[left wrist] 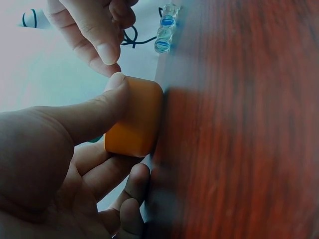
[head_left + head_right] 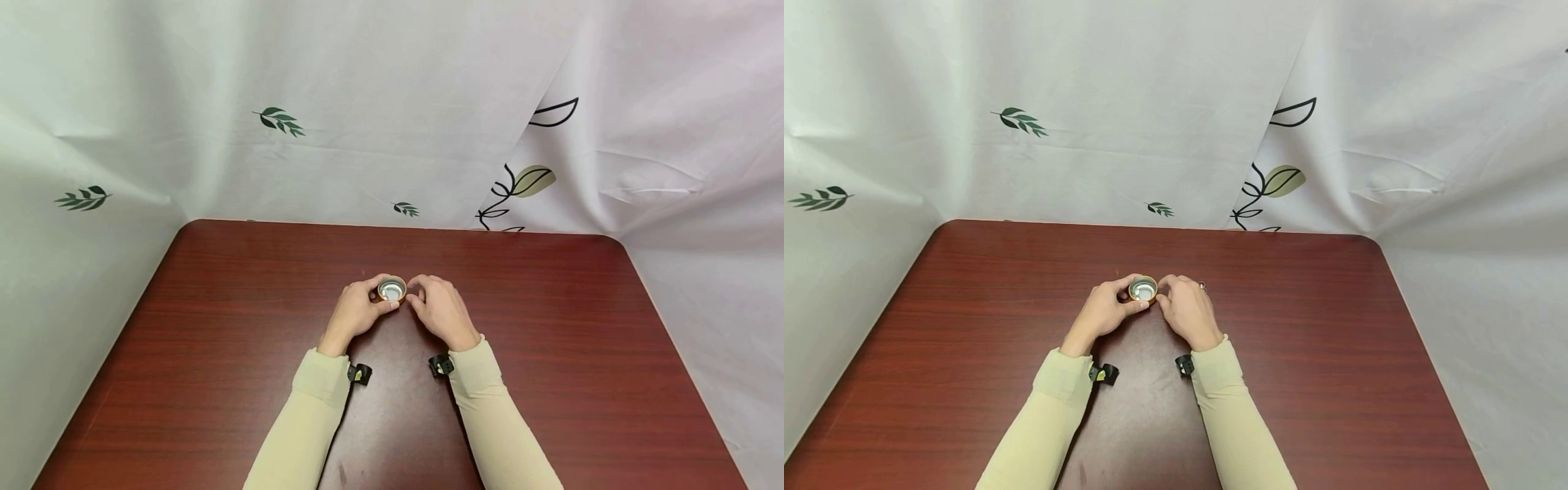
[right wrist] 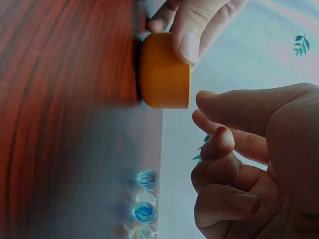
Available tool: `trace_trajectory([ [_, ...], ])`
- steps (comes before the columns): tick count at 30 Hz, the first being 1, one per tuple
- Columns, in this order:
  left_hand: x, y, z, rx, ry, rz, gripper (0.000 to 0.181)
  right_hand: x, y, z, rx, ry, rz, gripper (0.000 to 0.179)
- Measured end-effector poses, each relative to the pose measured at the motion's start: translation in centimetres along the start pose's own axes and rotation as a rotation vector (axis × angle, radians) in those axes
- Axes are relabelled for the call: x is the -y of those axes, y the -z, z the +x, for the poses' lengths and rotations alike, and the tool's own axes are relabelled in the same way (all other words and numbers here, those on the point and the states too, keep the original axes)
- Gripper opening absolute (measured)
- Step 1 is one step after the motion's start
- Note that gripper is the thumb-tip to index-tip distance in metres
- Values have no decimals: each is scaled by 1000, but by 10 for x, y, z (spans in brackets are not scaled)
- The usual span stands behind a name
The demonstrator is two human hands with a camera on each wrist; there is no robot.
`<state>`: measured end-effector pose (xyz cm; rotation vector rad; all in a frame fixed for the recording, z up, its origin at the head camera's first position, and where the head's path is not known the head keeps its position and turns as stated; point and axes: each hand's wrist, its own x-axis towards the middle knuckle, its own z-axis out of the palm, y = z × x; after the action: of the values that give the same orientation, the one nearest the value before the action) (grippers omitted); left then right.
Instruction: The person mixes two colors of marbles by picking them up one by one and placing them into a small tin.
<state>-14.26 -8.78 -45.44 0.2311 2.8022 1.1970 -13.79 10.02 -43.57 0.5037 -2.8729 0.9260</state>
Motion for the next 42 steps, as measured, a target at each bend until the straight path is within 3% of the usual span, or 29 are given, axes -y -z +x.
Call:
trace_trajectory([
  [20, -3, 1, 0, 22, 54, 0, 48, -8, 10, -4, 9, -39, -5, 14],
  [42, -3, 0, -1, 19, 55, 2, 48, -17, 17, -11, -1, -71, -27, 15],
])
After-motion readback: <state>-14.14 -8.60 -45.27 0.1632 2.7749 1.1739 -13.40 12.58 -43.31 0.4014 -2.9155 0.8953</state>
